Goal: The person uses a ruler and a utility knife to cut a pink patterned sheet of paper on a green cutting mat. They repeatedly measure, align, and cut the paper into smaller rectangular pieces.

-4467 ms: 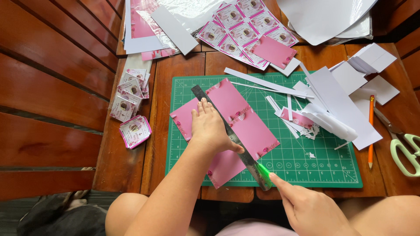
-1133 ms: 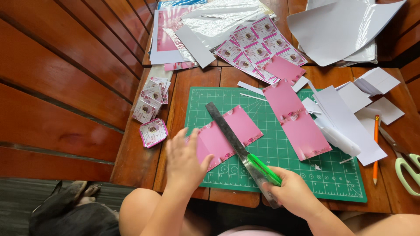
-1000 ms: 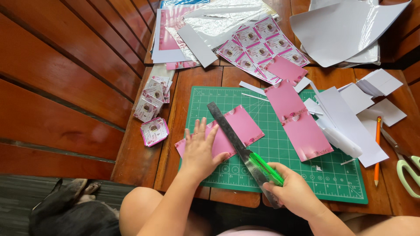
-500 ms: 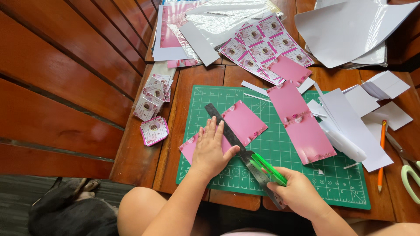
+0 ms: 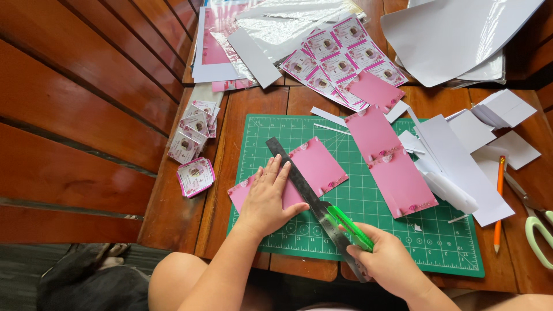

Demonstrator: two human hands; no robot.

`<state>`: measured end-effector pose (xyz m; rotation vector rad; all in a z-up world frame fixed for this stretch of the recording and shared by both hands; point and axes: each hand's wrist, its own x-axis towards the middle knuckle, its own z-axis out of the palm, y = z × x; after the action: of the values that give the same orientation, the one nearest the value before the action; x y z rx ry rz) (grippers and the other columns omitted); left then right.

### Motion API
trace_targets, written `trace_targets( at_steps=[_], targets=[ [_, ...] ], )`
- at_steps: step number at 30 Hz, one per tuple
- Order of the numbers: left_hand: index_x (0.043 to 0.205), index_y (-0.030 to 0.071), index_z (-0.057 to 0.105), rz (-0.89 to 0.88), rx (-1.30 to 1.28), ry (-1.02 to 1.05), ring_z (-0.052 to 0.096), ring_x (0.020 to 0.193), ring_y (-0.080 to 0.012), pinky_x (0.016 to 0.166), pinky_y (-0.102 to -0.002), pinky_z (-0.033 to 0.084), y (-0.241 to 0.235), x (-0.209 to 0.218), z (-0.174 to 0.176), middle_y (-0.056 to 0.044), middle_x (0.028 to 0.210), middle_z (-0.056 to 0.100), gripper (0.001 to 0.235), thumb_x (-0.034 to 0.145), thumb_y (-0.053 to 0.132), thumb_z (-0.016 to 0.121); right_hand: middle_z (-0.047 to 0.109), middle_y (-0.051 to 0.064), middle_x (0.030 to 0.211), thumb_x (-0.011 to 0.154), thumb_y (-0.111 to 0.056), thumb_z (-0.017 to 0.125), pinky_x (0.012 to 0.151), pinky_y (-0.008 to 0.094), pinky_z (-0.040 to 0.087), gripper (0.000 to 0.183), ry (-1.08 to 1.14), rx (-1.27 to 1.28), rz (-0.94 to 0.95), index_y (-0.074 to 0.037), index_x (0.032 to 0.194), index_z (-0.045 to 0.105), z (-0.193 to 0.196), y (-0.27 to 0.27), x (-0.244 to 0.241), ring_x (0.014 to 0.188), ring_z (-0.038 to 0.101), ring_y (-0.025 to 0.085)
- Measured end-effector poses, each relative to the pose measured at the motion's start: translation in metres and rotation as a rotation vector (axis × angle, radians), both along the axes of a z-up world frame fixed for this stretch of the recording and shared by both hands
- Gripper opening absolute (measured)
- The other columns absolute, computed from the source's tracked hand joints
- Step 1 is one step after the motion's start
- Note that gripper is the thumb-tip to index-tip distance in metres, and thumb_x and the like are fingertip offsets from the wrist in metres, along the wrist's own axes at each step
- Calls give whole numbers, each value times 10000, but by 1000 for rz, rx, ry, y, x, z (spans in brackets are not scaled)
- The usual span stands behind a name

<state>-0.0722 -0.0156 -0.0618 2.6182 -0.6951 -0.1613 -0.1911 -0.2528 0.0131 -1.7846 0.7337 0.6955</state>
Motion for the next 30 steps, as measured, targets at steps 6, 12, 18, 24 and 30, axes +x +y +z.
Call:
trace_targets(
  at_steps=[6, 12, 18, 24, 30],
  targets=[
    [1570, 8, 321, 53, 3, -67, 148, 1573, -322, 1264, -499, 94, -10, -1, -7, -189, 1687, 213, 999, 898, 691, 605, 662, 45, 672, 919, -117, 685, 552, 297, 464, 457, 38, -115, 96, -342, 1300, 797, -2, 1, 0, 531, 517, 165],
    [1562, 19, 345, 77, -37, -53, 175, 1569, -308, 1266, -480, 114, -12, -4, -2, -160, 1684, 247, 1031, 844, 670, 696, 705, 56, 829, 918, -91, 684, 523, 315, 533, 477, 91, -73, 61, -314, 1326, 788, -2, 1, 5, 537, 544, 193],
    [1548, 22, 382, 71, -92, -102, 233, 1555, -332, 1262, -493, 158, -11, -5, -2, -174, 1657, 316, 1013, 829, 647, 726, 631, 98, 628, 917, -62, 681, 515, 323, 479, 450, 96, -8, 34, -263, 1293, 825, -1, -4, 6, 476, 480, 200],
    [1547, 22, 387, 81, -94, -107, 244, 1553, -318, 1265, -480, 161, -11, -5, -3, -165, 1650, 337, 1020, 815, 633, 750, 550, 77, 560, 896, -78, 708, 495, 311, 468, 457, 71, -27, 62, -297, 1272, 846, -4, -6, 6, 441, 423, 173],
    [1574, 28, 338, 70, -68, -89, 205, 1568, -301, 1272, -457, 138, -12, -5, -2, -154, 1673, 290, 1032, 838, 648, 712, 669, 75, 743, 907, -73, 702, 490, 310, 479, 469, 89, -26, 31, -305, 1291, 840, -1, -4, 5, 494, 442, 185]
  ],
)
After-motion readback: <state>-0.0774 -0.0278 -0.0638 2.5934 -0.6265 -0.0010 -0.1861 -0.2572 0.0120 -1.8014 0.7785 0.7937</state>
